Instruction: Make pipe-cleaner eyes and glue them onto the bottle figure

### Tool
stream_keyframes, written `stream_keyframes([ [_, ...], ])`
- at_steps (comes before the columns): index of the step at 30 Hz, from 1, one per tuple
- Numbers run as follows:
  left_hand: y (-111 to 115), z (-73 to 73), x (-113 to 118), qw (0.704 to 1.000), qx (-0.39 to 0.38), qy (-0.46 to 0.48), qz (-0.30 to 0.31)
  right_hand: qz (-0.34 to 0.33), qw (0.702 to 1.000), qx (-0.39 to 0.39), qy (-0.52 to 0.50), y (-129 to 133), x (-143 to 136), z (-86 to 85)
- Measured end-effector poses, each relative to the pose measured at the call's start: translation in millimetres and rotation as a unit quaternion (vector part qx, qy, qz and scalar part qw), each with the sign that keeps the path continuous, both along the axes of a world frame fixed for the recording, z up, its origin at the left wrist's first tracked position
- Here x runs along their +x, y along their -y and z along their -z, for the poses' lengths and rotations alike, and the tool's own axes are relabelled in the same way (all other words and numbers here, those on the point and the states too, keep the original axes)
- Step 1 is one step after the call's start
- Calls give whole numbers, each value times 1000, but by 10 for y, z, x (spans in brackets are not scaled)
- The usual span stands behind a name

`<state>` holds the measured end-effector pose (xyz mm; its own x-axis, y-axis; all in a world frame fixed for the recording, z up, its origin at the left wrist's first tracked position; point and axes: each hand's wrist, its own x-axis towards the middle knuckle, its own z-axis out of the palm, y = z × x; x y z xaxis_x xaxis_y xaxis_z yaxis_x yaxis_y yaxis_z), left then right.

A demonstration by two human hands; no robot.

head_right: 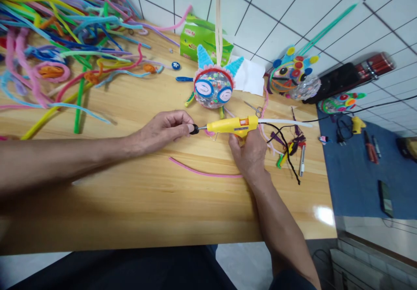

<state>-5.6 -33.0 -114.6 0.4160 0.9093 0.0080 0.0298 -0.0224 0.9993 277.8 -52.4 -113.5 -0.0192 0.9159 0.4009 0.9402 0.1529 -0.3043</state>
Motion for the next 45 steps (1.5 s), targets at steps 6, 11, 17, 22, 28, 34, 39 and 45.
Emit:
stream_keyframes([
  [6, -13, 9, 3, 1000, -6, 0, -3, 2, 1000, -3, 0, 4, -3, 2],
  [11, -21, 28, -4, 1000, -5, 2, -7, 3, 1000, -2, -10, 0, 1, 11],
  [17, -17, 10, -2, 1000, -11, -1, -2, 6, 1000, -5, -14, 14, -24, -27],
  [22, -8, -9, 5, 1000, -12, 14, 23, 12, 1000, -2, -16, 19, -48, -35],
  [28, 0, -8, 1, 1000, -6, 12, 22, 20, 1000, -11, -17, 31, -44, -24],
  [34, -7, -15, -1, 1000, -10, 5, 5, 21, 1000, -9, -16, 32, -32, -28],
  [39, -20, -22, 0, 1000, -29, 9, -4, 25, 999, -16, -17, 23, -31, -27],
  [45, -31, -13, -2, 999, -36, 29, -12, 10, 999, -17, -28, 25, -33, -29],
])
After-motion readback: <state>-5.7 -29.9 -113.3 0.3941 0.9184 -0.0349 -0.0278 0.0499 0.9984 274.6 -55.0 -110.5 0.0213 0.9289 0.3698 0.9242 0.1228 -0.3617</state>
